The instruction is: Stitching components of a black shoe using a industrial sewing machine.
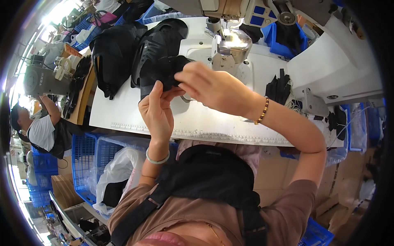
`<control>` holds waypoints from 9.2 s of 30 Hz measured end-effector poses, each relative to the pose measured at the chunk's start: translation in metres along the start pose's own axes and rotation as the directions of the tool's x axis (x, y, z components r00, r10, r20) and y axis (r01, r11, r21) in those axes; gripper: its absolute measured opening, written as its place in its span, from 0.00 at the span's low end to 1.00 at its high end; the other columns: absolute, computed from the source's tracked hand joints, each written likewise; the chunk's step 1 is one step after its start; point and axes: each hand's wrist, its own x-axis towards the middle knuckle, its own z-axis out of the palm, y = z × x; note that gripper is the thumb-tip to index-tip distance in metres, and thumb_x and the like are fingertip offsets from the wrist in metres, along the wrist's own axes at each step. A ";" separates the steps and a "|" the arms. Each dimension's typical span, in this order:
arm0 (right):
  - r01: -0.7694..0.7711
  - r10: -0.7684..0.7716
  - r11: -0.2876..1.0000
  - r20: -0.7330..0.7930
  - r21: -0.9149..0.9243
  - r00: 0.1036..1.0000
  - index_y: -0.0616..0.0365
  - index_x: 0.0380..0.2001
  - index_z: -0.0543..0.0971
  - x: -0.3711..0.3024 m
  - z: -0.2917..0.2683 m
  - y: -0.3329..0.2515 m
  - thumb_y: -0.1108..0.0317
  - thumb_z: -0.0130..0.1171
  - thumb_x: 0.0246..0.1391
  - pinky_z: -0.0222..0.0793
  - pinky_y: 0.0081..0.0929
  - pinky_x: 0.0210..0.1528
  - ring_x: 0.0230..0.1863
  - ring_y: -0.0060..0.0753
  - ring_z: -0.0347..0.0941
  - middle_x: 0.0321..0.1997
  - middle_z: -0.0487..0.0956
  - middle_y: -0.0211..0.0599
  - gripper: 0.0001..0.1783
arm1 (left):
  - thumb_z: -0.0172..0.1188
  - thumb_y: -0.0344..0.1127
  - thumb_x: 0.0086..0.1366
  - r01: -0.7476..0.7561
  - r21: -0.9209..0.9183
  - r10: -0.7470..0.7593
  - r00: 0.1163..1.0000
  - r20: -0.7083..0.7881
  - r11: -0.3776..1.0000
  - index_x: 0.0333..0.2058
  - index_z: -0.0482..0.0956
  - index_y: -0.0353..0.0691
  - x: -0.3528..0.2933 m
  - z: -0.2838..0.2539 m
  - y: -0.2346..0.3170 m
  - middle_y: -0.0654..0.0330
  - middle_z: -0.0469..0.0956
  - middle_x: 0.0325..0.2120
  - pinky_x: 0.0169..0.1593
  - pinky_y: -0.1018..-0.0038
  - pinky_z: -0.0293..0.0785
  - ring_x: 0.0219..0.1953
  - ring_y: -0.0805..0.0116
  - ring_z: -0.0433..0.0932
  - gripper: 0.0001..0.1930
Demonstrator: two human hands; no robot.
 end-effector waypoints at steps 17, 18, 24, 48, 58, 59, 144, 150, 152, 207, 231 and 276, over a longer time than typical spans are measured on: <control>-0.250 0.302 0.930 -0.173 0.270 0.937 0.50 0.35 0.77 0.003 0.000 -0.008 0.68 0.60 0.46 0.68 0.17 0.28 0.28 0.23 0.69 0.37 0.71 0.31 0.10 | 0.52 0.27 0.64 0.046 0.026 -0.046 0.999 -0.021 0.999 0.29 0.77 0.25 -0.003 0.000 -0.002 0.50 0.79 0.26 0.34 0.76 0.76 0.28 0.66 0.79 0.10; -0.136 0.152 0.985 -0.155 0.105 0.976 0.50 0.33 0.77 -0.002 0.004 -0.009 0.69 0.59 0.45 0.68 0.16 0.28 0.29 0.23 0.69 0.35 0.71 0.30 0.09 | 0.53 0.26 0.64 -0.006 -0.018 0.005 0.998 -0.058 1.000 0.29 0.78 0.26 -0.004 -0.006 -0.007 0.53 0.79 0.26 0.35 0.79 0.75 0.28 0.70 0.78 0.09; 0.112 -0.209 0.942 -0.291 -0.317 0.934 0.56 0.31 0.80 -0.008 0.021 -0.008 0.74 0.64 0.37 0.69 0.17 0.28 0.29 0.23 0.70 0.34 0.68 0.28 0.12 | 0.56 0.25 0.61 -0.036 -0.104 0.026 0.995 -0.098 0.994 0.25 0.79 0.30 -0.007 -0.003 -0.009 0.62 0.78 0.23 0.33 0.86 0.69 0.26 0.81 0.74 0.07; 0.142 -0.235 0.947 -0.323 -0.288 0.917 0.57 0.34 0.79 -0.014 0.027 -0.010 0.74 0.64 0.38 0.74 0.22 0.35 0.35 0.30 0.73 0.37 0.66 0.30 0.14 | 0.55 0.24 0.61 0.012 -0.130 -0.024 0.996 -0.090 0.991 0.31 0.78 0.33 -0.010 -0.005 -0.007 0.62 0.78 0.28 0.36 0.83 0.72 0.30 0.78 0.76 0.03; -0.297 0.371 0.902 -0.212 0.313 0.904 0.60 0.34 0.74 0.002 0.014 -0.018 0.74 0.60 0.48 0.69 0.24 0.28 0.28 0.28 0.72 0.33 0.71 0.35 0.09 | 0.53 0.24 0.61 0.077 -0.049 -0.076 0.997 0.034 0.996 0.38 0.75 0.30 -0.009 -0.009 -0.005 0.55 0.78 0.32 0.36 0.75 0.77 0.31 0.67 0.79 0.07; -0.372 0.455 0.829 -0.118 0.417 0.883 0.61 0.33 0.73 0.005 0.011 -0.016 0.73 0.60 0.49 0.68 0.23 0.27 0.26 0.27 0.71 0.32 0.71 0.35 0.08 | 0.52 0.27 0.62 0.092 -0.034 -0.090 0.994 0.054 0.995 0.38 0.75 0.28 -0.008 -0.011 -0.004 0.52 0.78 0.32 0.36 0.74 0.77 0.30 0.64 0.79 0.08; -0.499 0.524 -0.023 0.435 0.866 0.732 0.54 0.21 0.66 0.027 -0.007 0.036 0.64 0.49 0.55 0.60 0.14 0.18 0.10 0.18 0.65 0.10 0.70 0.31 0.11 | 0.47 0.34 0.64 0.039 -0.095 -0.042 0.999 -0.027 0.995 0.30 0.76 0.25 0.022 0.005 0.015 0.50 0.77 0.25 0.31 0.72 0.69 0.26 0.64 0.74 0.15; -0.486 0.564 0.031 0.386 0.873 0.730 0.57 0.24 0.68 0.028 -0.007 0.032 0.66 0.50 0.56 0.58 0.13 0.14 0.10 0.17 0.64 0.12 0.67 0.25 0.09 | 0.46 0.35 0.65 0.018 -0.117 -0.019 1.000 -0.009 0.993 0.31 0.75 0.24 0.023 0.004 0.014 0.49 0.77 0.26 0.33 0.71 0.69 0.27 0.63 0.74 0.16; -0.510 0.596 0.070 0.374 0.857 0.710 0.58 0.26 0.69 0.030 -0.009 0.029 0.65 0.50 0.56 0.59 0.13 0.15 0.10 0.17 0.64 0.12 0.68 0.25 0.09 | 0.46 0.35 0.65 0.010 -0.117 -0.011 1.000 -0.009 0.993 0.31 0.75 0.24 0.022 0.004 0.015 0.49 0.77 0.26 0.33 0.72 0.69 0.27 0.63 0.74 0.16; -0.524 0.526 0.098 0.403 0.846 0.749 0.67 0.37 0.71 0.021 -0.009 0.015 0.67 0.52 0.58 0.63 0.13 0.16 0.12 0.19 0.70 0.13 0.74 0.33 0.12 | 0.59 0.28 0.59 -0.031 0.721 -0.540 0.641 0.545 0.692 0.31 0.72 0.32 0.082 -0.021 0.085 0.68 0.74 0.19 0.23 0.87 0.58 0.22 0.88 0.65 0.06; 0.133 -0.210 0.951 -0.268 -0.279 0.940 0.51 0.32 0.81 0.013 0.005 0.000 0.76 0.67 0.36 0.59 0.13 0.18 0.22 0.17 0.63 0.29 0.67 0.23 0.15 | 0.56 0.30 0.62 -0.166 0.677 -0.375 0.727 0.575 0.717 0.36 0.74 0.30 0.078 -0.029 0.081 0.69 0.72 0.18 0.21 0.86 0.57 0.20 0.87 0.63 0.08; 0.181 -0.184 0.967 0.002 -0.180 0.983 0.55 0.15 0.79 0.147 0.292 -0.087 0.66 0.55 0.37 0.61 0.22 0.31 0.31 0.32 0.65 0.23 0.72 0.30 0.07 | 0.53 0.33 0.64 0.149 0.478 -0.074 0.982 -0.172 0.866 0.37 0.73 0.43 0.161 -0.323 0.111 0.67 0.74 0.31 0.41 0.77 0.68 0.36 0.78 0.73 0.04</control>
